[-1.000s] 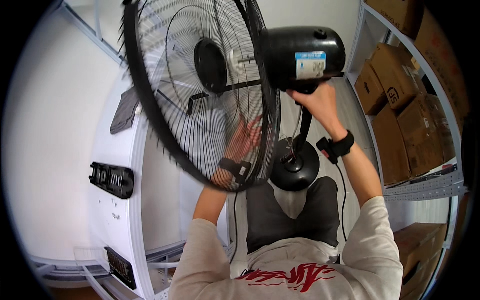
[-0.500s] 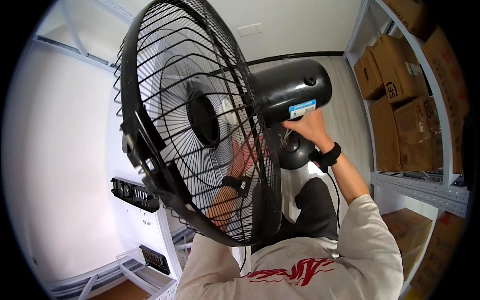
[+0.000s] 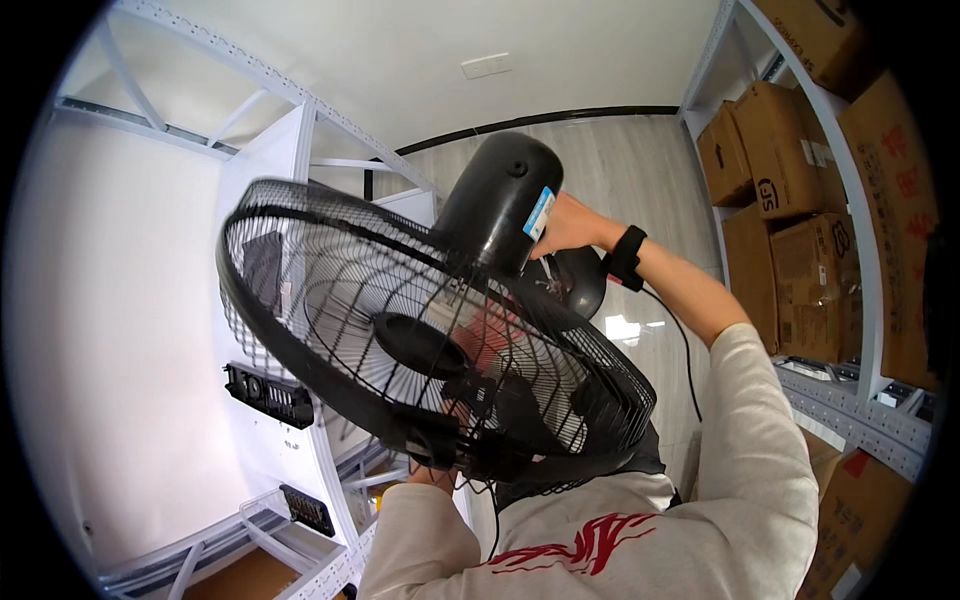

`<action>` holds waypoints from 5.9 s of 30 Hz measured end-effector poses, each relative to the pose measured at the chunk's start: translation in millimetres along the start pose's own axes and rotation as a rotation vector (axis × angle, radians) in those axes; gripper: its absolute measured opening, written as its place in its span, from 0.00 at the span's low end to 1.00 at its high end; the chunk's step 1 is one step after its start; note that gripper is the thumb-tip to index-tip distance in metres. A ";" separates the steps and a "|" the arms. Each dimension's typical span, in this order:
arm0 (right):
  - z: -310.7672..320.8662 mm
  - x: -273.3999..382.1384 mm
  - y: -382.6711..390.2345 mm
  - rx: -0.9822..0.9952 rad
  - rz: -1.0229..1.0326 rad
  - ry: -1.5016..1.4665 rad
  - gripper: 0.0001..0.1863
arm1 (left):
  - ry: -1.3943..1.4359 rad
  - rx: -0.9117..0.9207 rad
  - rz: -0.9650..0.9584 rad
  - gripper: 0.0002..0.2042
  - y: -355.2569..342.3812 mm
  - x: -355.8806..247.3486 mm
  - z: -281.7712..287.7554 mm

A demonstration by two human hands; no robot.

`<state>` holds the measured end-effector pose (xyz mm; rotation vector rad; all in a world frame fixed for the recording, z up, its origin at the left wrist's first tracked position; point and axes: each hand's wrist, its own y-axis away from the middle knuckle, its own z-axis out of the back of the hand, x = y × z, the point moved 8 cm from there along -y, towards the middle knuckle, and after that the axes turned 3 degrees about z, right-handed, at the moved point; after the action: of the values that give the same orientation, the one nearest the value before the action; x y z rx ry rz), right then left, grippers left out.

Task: The person sits on the floor and uses a screwdriver to adjust wires and components inside a black fan control box. They then stand, wipe the fan's motor housing with a cloth, and continue using the screwdriver on the fan's rear assembly and cage.

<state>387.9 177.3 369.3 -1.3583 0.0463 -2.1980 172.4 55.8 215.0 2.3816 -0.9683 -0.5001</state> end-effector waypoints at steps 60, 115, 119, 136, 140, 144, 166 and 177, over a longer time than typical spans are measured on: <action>120.9 280.8 218.7 -0.703 -0.208 -0.606 0.18 | -2.765 0.508 -1.167 0.45 296.2 8.0 -403.8; 186.4 220.6 236.7 -1.013 -0.095 -0.688 0.20 | -2.466 0.387 -1.665 0.39 197.6 18.0 -461.1; 193.8 201.9 208.4 -0.854 -0.111 -0.776 0.21 | -2.451 0.384 -1.634 0.40 200.5 23.3 -461.4; 176.0 161.4 199.6 -0.489 -0.084 -1.139 0.20 | -2.434 0.410 -1.439 0.36 212.8 53.4 -466.6; 171.0 167.0 206.4 -0.504 -0.065 -1.100 0.20 | -2.310 0.531 -1.502 0.25 207.4 67.6 -470.7; 165.3 184.7 203.7 -0.552 -0.125 -1.031 0.20 | -2.215 0.602 -1.475 0.14 198.8 68.3 -471.2; 166.2 209.5 193.7 -0.565 -0.112 -0.734 0.17 | -2.168 0.484 -1.156 0.09 200.0 48.1 -467.2; 166.0 212.5 203.4 -0.558 -0.035 -0.735 0.16 | -2.189 0.390 -1.180 0.09 196.0 57.9 -465.6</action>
<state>542.8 -53.0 561.7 -2.4106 0.3814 -1.6326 344.2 44.1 693.4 1.4012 0.1829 -3.7702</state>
